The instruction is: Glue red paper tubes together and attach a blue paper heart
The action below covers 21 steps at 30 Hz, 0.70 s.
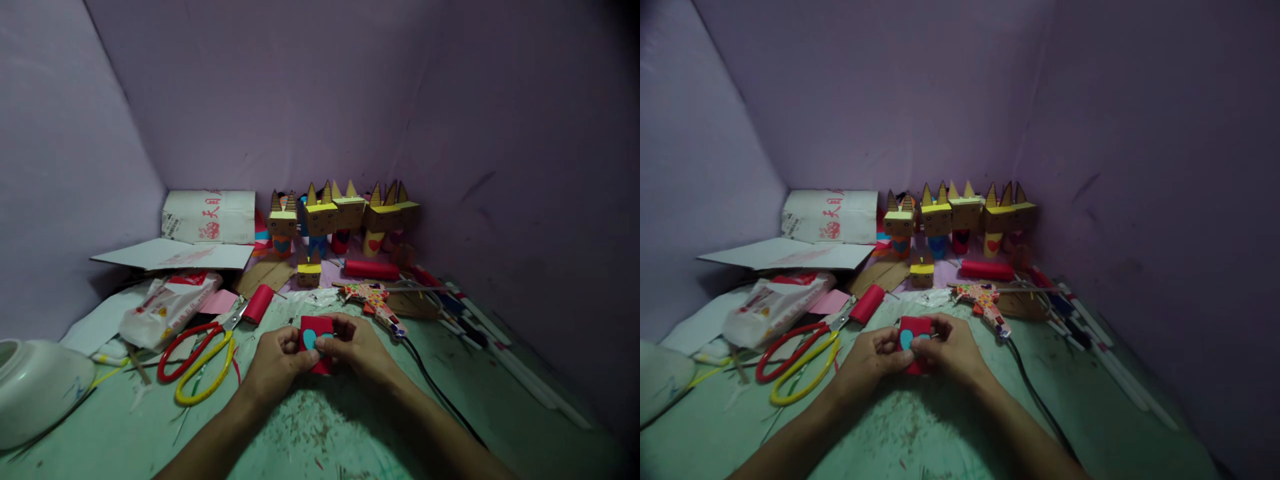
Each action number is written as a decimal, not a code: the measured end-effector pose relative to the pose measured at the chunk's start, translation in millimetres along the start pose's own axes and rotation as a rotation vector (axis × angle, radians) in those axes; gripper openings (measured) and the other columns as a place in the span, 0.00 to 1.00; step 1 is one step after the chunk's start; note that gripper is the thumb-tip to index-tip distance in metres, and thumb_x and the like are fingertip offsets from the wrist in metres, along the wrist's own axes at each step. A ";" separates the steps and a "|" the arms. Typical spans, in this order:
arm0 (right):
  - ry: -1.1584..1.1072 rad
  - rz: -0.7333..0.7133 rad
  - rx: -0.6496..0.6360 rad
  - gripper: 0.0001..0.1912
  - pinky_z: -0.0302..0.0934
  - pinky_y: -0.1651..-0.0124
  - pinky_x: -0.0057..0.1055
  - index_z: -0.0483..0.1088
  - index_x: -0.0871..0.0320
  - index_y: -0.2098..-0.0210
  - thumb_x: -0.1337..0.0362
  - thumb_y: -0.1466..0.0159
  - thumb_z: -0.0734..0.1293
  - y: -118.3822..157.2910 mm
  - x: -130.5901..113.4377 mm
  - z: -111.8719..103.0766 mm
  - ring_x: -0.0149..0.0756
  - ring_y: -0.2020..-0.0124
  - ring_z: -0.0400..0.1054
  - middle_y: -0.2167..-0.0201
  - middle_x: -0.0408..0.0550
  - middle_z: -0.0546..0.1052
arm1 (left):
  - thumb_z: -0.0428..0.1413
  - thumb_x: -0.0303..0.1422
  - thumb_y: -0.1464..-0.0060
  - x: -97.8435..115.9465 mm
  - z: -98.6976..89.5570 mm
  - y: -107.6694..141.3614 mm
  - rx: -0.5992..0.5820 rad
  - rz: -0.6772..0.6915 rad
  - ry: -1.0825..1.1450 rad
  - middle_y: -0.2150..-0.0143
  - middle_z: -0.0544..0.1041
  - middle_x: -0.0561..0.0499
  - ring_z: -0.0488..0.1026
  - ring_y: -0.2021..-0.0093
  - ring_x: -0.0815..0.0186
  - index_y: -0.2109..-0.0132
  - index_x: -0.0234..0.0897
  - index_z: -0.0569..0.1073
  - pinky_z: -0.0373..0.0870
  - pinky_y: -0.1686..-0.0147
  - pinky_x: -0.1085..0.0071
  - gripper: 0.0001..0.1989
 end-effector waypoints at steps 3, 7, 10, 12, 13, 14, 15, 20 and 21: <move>-0.007 0.004 -0.001 0.18 0.58 0.79 0.25 0.74 0.62 0.67 0.66 0.59 0.75 -0.1 0.3 0.0 0.29 0.79 0.65 0.75 0.48 0.76 | 0.66 0.30 0.69 1.8 -0.9 0.9 0.014 0.004 0.004 0.76 0.77 0.51 0.72 0.76 0.67 0.71 0.30 0.74 0.66 0.72 0.73 0.14; -0.012 0.008 0.022 0.19 0.58 0.79 0.25 0.74 0.62 0.67 0.67 0.60 0.75 -0.6 1.4 -2.2 0.29 0.80 0.65 0.75 0.48 0.76 | 0.65 0.29 0.69 2.3 -1.1 1.8 0.025 -0.002 0.006 0.77 0.77 0.51 0.72 0.76 0.68 0.72 0.30 0.74 0.66 0.73 0.74 0.13; -0.018 0.007 0.025 0.19 0.58 0.79 0.25 0.73 0.62 0.67 0.67 0.60 0.75 -0.7 1.2 -2.3 0.29 0.80 0.65 0.75 0.47 0.76 | 0.65 0.29 0.70 1.7 -0.5 1.5 0.022 -0.005 0.010 0.77 0.77 0.51 0.72 0.76 0.67 0.72 0.30 0.74 0.67 0.73 0.73 0.13; -0.028 0.012 0.032 0.19 0.58 0.79 0.25 0.73 0.62 0.68 0.68 0.61 0.75 -0.7 1.4 -2.7 0.30 0.79 0.66 0.75 0.47 0.76 | 0.65 0.29 0.70 1.2 -0.3 0.8 0.020 -0.005 0.011 0.76 0.77 0.50 0.72 0.76 0.67 0.71 0.30 0.74 0.67 0.73 0.72 0.13; -0.030 0.014 0.035 0.20 0.58 0.79 0.25 0.73 0.62 0.67 0.68 0.61 0.75 -0.7 1.4 -2.9 0.30 0.79 0.66 0.75 0.47 0.76 | 0.65 0.29 0.70 1.1 -0.4 0.5 0.019 -0.004 0.011 0.76 0.77 0.50 0.72 0.75 0.67 0.71 0.29 0.74 0.67 0.72 0.72 0.14; -0.027 0.016 0.035 0.20 0.59 0.78 0.26 0.73 0.62 0.67 0.68 0.61 0.75 -0.8 1.5 -2.9 0.30 0.79 0.66 0.75 0.47 0.76 | 0.65 0.29 0.70 1.1 -0.4 0.3 0.018 -0.003 0.012 0.76 0.77 0.50 0.72 0.75 0.66 0.71 0.29 0.74 0.67 0.72 0.72 0.14; -0.022 0.017 0.033 0.20 0.59 0.78 0.26 0.73 0.63 0.67 0.67 0.61 0.75 -0.9 1.7 -2.7 0.30 0.79 0.65 0.75 0.47 0.76 | 0.65 0.29 0.70 1.3 -0.3 0.2 0.017 -0.003 0.013 0.76 0.77 0.50 0.72 0.75 0.66 0.71 0.29 0.74 0.67 0.72 0.71 0.14; 0.000 0.016 0.013 0.21 0.59 0.78 0.27 0.73 0.64 0.65 0.66 0.60 0.74 -1.5 2.9 -1.1 0.30 0.79 0.65 0.74 0.48 0.76 | 0.64 0.29 0.70 2.5 -0.2 0.9 0.017 -0.004 0.016 0.76 0.77 0.50 0.72 0.75 0.66 0.71 0.29 0.73 0.67 0.71 0.71 0.14; 0.000 0.018 0.010 0.21 0.59 0.78 0.27 0.72 0.64 0.65 0.66 0.60 0.74 -1.5 3.3 -1.1 0.31 0.79 0.66 0.74 0.48 0.76 | 0.65 0.29 0.70 2.3 -0.1 0.7 0.015 -0.004 0.017 0.76 0.77 0.50 0.72 0.75 0.66 0.71 0.29 0.73 0.67 0.71 0.71 0.14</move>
Point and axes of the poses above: each hand's wrist, its own y-axis away from the middle knuckle, its own z-axis out of the palm, x = y × z, the point moved 10 cm from there along -y, towards the middle knuckle
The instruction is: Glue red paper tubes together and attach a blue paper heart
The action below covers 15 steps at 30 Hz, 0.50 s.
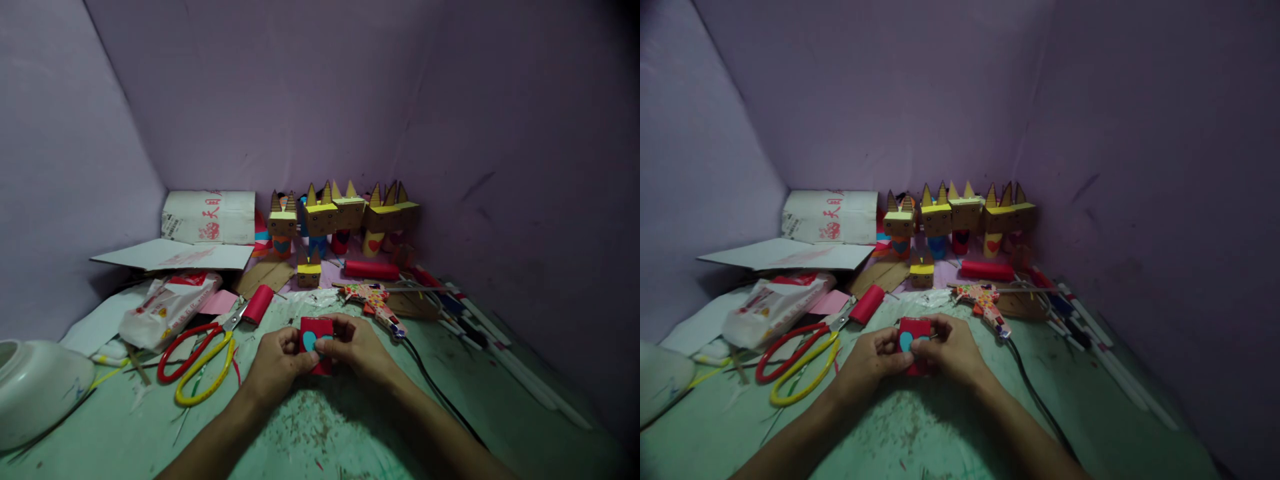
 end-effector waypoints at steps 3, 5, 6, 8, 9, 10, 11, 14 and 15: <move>-0.006 -0.001 -0.006 0.21 0.59 0.77 0.27 0.73 0.64 0.65 0.66 0.60 0.75 -0.1 0.1 0.0 0.31 0.78 0.66 0.74 0.48 0.76 | 0.64 0.29 0.70 -2.9 -0.1 -1.8 -0.007 0.001 -0.001 0.75 0.77 0.49 0.72 0.74 0.65 0.70 0.29 0.73 0.67 0.70 0.70 0.14; -0.015 0.001 -0.007 0.21 0.58 0.77 0.26 0.73 0.64 0.66 0.66 0.61 0.75 -0.1 -0.1 0.1 0.31 0.78 0.66 0.75 0.48 0.76 | 0.64 0.30 0.70 -5.6 -1.3 -3.5 -0.005 0.004 -0.008 0.75 0.77 0.49 0.72 0.74 0.65 0.69 0.29 0.73 0.66 0.71 0.70 0.15; -0.021 0.005 -0.008 0.21 0.58 0.77 0.26 0.73 0.64 0.67 0.67 0.61 0.75 -0.1 0.1 0.2 0.30 0.78 0.66 0.75 0.47 0.76 | 0.63 0.30 0.70 -6.7 -2.0 -4.1 -0.003 0.006 -0.012 0.75 0.77 0.49 0.72 0.74 0.65 0.69 0.29 0.73 0.66 0.72 0.71 0.15; -0.033 0.013 -0.014 0.21 0.59 0.77 0.26 0.73 0.63 0.67 0.67 0.61 0.75 0.0 1.0 1.1 0.30 0.78 0.66 0.75 0.47 0.76 | 0.63 0.30 0.70 -8.0 -2.9 -4.8 0.001 0.009 -0.015 0.75 0.77 0.49 0.72 0.74 0.65 0.69 0.29 0.73 0.66 0.72 0.71 0.15; -0.038 0.014 -0.018 0.20 0.59 0.77 0.26 0.73 0.63 0.67 0.67 0.61 0.75 0.0 1.5 1.6 0.30 0.78 0.66 0.75 0.47 0.76 | 0.63 0.30 0.70 -8.2 -2.9 -4.7 0.001 0.009 -0.016 0.75 0.77 0.49 0.72 0.74 0.65 0.69 0.29 0.73 0.66 0.72 0.71 0.15; -0.041 0.012 -0.019 0.20 0.59 0.77 0.26 0.73 0.62 0.67 0.67 0.61 0.75 -0.1 1.8 1.8 0.30 0.79 0.65 0.75 0.46 0.76 | 0.63 0.30 0.70 -7.9 -2.7 -4.4 0.001 0.009 -0.016 0.75 0.77 0.49 0.72 0.74 0.65 0.70 0.29 0.73 0.65 0.72 0.71 0.15; -0.043 0.007 -0.015 0.20 0.59 0.77 0.26 0.73 0.62 0.67 0.67 0.61 0.75 -0.2 1.9 1.5 0.30 0.79 0.65 0.75 0.46 0.76 | 0.62 0.29 0.70 -7.4 -2.4 -4.1 0.000 0.009 -0.017 0.75 0.77 0.49 0.71 0.75 0.65 0.70 0.28 0.73 0.65 0.72 0.71 0.14; -0.033 -0.012 0.004 0.19 0.59 0.76 0.27 0.74 0.62 0.68 0.68 0.61 0.75 -0.8 0.7 -0.5 0.32 0.77 0.66 0.75 0.47 0.76 | 0.62 0.29 0.70 -5.6 -1.8 -3.2 0.000 0.012 -0.012 0.75 0.76 0.49 0.71 0.74 0.66 0.70 0.28 0.73 0.66 0.72 0.71 0.14; -0.028 -0.018 0.006 0.19 0.59 0.76 0.27 0.74 0.62 0.68 0.68 0.62 0.75 -0.9 -0.3 -0.6 0.33 0.77 0.66 0.75 0.48 0.77 | 0.62 0.29 0.70 -5.2 -1.9 -3.1 0.001 0.015 -0.009 0.75 0.76 0.50 0.71 0.74 0.66 0.70 0.29 0.73 0.66 0.71 0.71 0.14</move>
Point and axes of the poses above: each hand's wrist, its own y-axis away from the middle knuckle, its own z-axis out of the palm, x = y × z, the point moved 10 cm from there along -y, towards the middle knuckle
